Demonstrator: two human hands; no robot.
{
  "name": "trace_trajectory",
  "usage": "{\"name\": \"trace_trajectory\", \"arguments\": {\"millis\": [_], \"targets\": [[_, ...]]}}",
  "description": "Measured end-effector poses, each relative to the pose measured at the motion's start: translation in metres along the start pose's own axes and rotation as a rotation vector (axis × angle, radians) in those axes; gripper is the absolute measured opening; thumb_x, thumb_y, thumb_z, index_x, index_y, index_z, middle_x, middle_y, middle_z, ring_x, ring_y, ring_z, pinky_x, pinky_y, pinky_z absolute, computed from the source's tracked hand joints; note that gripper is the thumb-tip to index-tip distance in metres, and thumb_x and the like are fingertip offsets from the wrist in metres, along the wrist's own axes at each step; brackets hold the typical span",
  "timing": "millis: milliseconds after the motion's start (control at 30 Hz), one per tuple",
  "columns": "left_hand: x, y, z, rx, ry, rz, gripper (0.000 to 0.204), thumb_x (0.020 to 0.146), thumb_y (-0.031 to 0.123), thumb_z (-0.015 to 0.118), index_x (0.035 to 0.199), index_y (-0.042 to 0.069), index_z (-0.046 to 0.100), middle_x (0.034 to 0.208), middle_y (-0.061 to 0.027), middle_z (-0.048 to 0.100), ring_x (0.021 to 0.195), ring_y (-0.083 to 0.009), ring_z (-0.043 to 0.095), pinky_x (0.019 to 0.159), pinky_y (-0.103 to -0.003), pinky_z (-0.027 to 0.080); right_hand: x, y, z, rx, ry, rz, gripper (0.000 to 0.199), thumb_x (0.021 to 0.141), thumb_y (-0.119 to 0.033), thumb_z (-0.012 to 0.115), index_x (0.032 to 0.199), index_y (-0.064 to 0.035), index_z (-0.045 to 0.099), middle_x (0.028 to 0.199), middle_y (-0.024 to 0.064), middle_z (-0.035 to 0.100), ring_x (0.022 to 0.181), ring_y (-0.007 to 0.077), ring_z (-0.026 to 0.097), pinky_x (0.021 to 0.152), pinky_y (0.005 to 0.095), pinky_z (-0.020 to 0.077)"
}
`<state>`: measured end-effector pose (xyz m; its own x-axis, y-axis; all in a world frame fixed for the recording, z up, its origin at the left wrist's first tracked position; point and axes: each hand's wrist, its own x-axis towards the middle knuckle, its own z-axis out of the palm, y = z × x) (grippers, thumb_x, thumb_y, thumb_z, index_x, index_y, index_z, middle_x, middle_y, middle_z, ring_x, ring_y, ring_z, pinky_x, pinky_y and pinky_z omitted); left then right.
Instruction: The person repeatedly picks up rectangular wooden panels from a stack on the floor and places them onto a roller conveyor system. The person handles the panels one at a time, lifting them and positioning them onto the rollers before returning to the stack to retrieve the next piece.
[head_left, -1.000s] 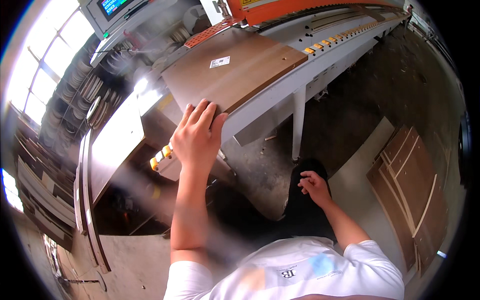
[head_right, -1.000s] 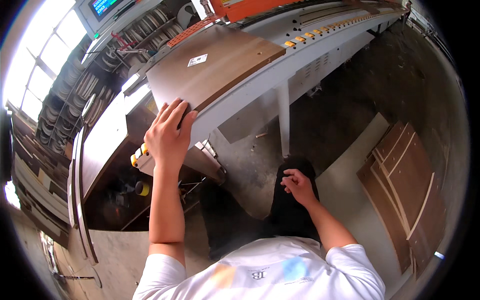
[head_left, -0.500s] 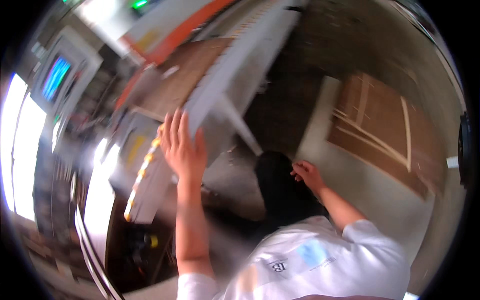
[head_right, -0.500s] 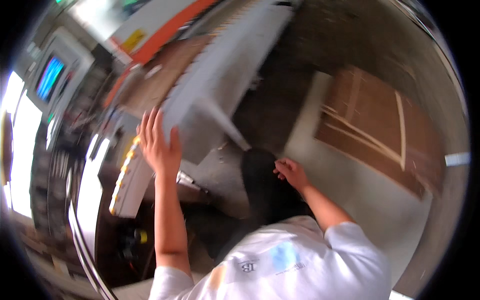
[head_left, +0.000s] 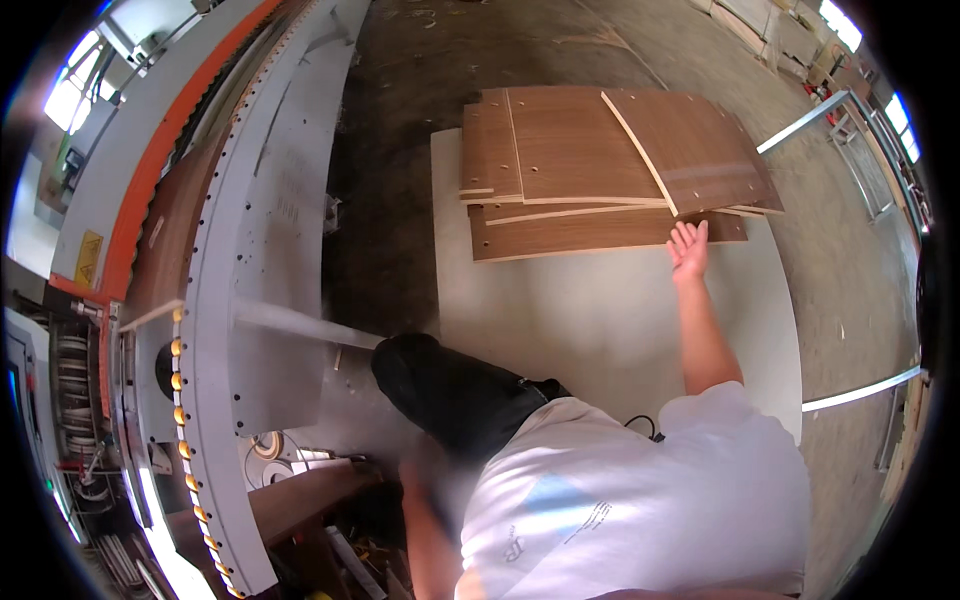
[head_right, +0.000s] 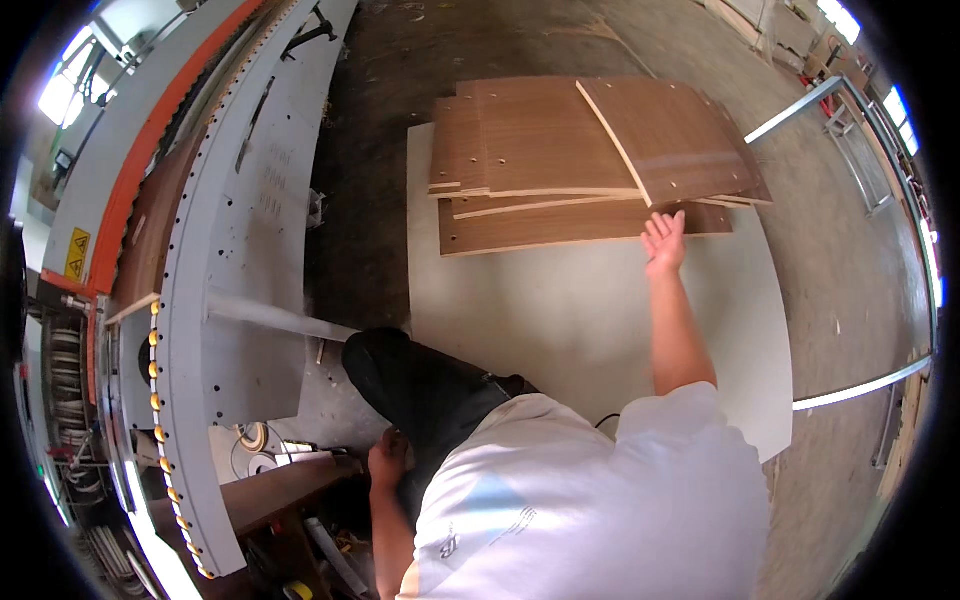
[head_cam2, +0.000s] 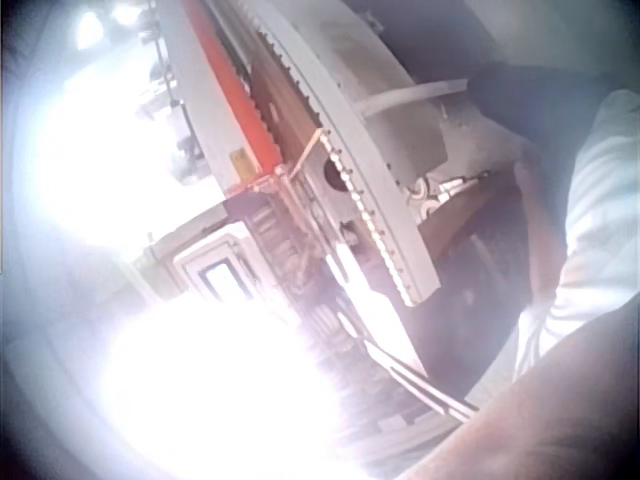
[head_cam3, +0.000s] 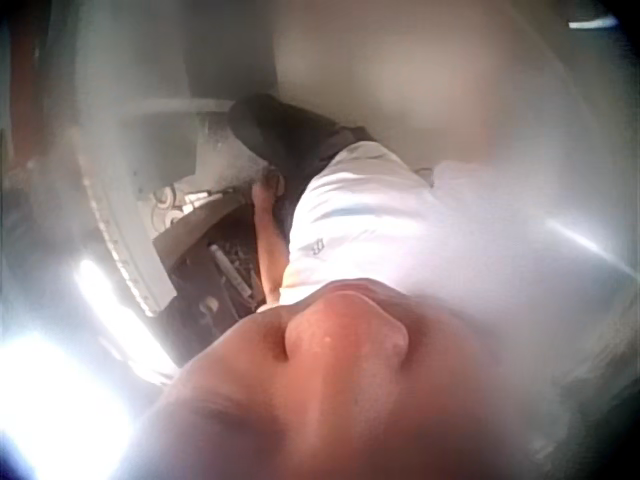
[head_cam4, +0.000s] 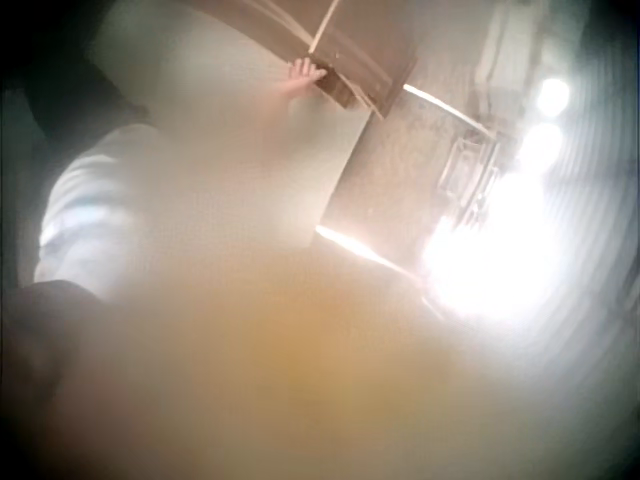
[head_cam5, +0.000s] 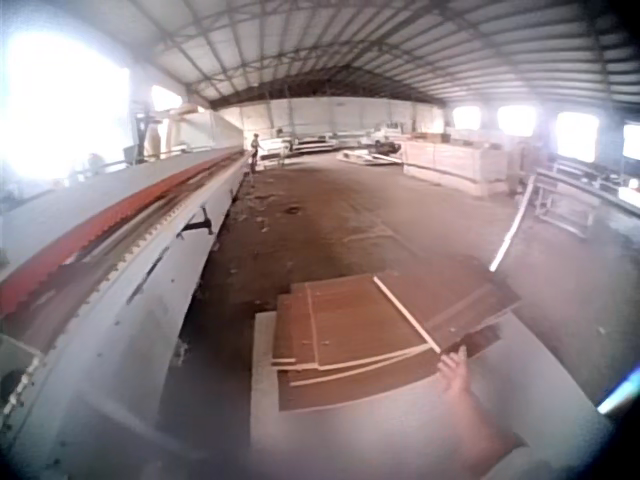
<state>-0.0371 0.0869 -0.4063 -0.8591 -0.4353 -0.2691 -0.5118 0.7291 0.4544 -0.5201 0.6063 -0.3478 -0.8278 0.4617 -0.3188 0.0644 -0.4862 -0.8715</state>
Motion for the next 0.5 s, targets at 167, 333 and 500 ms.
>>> {"name": "trace_trajectory", "arguments": {"millis": [167,333,500], "targets": [[0.019,-0.065,0.050,-0.030,0.021,0.142,0.032,0.093,0.032,0.065,0.118,0.011,0.070,0.101,-0.0236,0.073,0.096,-0.0424,0.072,0.082,-0.052,0.057,0.036,-0.023,0.022,0.039,-0.078,-0.024,0.070,0.093,-0.050,0.074,0.140,-0.0011,0.055,0.139,0.0111,0.062,0.126,0.0214,0.061,0.106,0.0377,0.0501],[0.032,-0.061,0.055,0.056,-0.171,0.080,0.032,0.096,0.029,0.059,0.116,0.007,0.069,0.106,-0.0255,0.072,0.103,-0.0456,0.068,0.084,-0.053,0.055,0.032,-0.006,0.018,0.008,0.000,0.040,0.037,0.089,-0.034,0.083,0.110,-0.0088,0.064,0.101,0.0045,0.061,0.096,0.0198,0.065,0.083,0.0341,0.0593],[0.013,-0.053,0.054,-0.153,-0.062,0.072,0.037,0.098,0.033,0.055,0.115,0.003,0.069,0.110,-0.0267,0.071,0.110,-0.0483,0.064,0.089,-0.054,0.053,-0.059,0.007,-0.002,0.116,-0.376,0.247,0.045,0.099,-0.034,0.070,0.135,-0.0090,0.060,0.132,0.0101,0.066,0.123,0.0264,0.062,0.102,0.0443,0.0517]]}}
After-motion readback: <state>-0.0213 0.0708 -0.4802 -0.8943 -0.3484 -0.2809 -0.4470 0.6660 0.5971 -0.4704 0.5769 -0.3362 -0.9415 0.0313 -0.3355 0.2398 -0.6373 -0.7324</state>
